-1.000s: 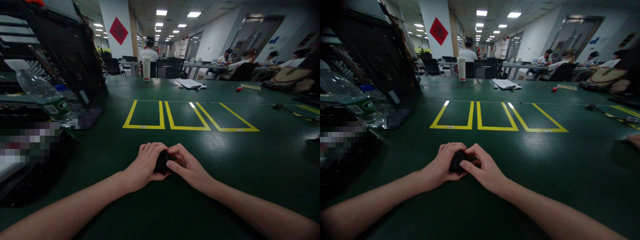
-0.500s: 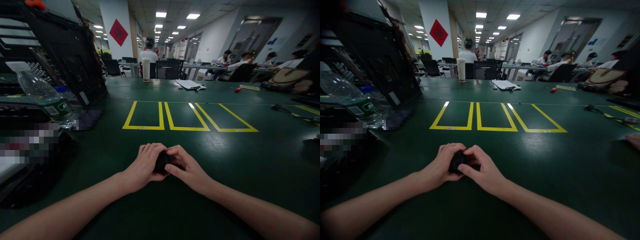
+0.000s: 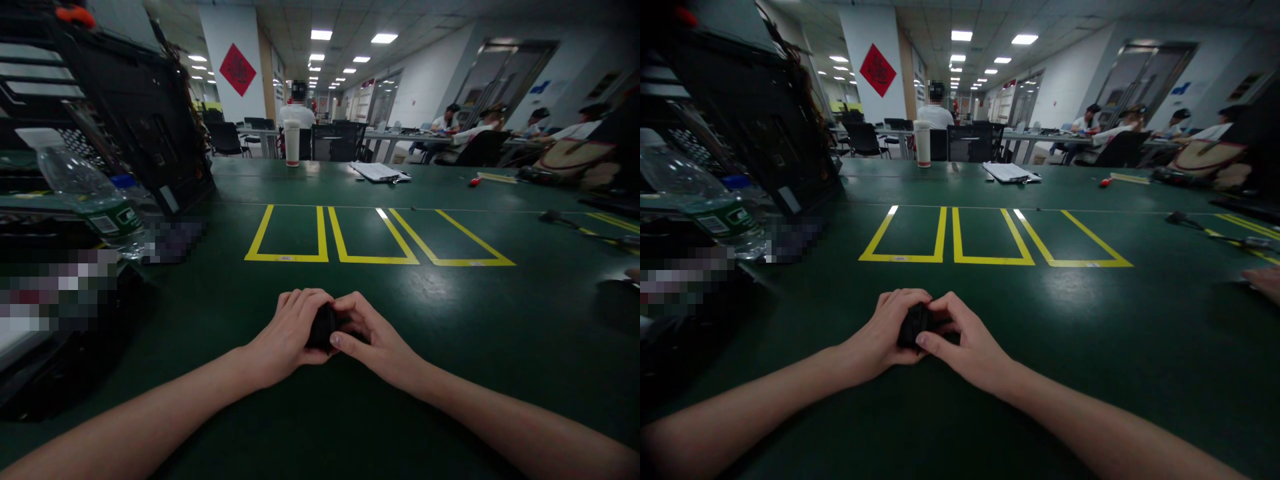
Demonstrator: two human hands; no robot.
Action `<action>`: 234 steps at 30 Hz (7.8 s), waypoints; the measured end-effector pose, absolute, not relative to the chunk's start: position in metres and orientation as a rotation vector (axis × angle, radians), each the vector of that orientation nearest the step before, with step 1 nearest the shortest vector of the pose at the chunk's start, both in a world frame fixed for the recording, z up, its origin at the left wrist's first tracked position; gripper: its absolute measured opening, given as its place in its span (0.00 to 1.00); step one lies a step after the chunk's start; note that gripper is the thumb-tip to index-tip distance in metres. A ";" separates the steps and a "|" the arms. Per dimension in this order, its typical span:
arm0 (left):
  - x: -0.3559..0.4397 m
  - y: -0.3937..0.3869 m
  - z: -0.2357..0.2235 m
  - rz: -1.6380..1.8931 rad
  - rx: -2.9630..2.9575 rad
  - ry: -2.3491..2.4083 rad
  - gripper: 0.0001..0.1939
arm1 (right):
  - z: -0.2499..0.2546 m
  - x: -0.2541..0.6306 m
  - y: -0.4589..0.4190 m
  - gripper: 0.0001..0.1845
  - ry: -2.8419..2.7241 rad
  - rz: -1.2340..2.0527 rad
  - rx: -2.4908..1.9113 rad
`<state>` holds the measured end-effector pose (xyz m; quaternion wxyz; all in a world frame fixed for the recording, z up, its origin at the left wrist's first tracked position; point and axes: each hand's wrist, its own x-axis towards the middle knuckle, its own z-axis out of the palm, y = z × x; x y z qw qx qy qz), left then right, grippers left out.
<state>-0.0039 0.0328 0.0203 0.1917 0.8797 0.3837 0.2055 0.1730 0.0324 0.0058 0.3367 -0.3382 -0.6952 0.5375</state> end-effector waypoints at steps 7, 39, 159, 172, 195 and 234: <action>-0.003 0.033 0.021 0.601 2.445 1.070 0.26 | 0.008 0.172 0.033 0.12 -1.773 1.433 -0.969; -0.004 0.033 0.023 0.594 2.437 1.062 0.26 | 0.007 0.171 0.032 0.13 -1.764 1.426 -0.990; -0.005 0.013 0.049 0.623 2.449 1.054 0.23 | 0.024 0.164 0.011 0.12 -1.697 1.344 -0.996; -0.004 0.014 0.050 0.611 2.414 1.071 0.22 | 0.021 0.165 0.015 0.13 -1.651 1.423 -0.932; -0.005 0.026 0.029 0.649 2.409 1.084 0.25 | 0.018 0.165 0.016 0.14 -1.641 1.432 -0.992; -0.004 0.031 0.023 0.653 2.383 1.096 0.26 | 0.010 0.168 0.024 0.11 -1.581 1.484 -0.950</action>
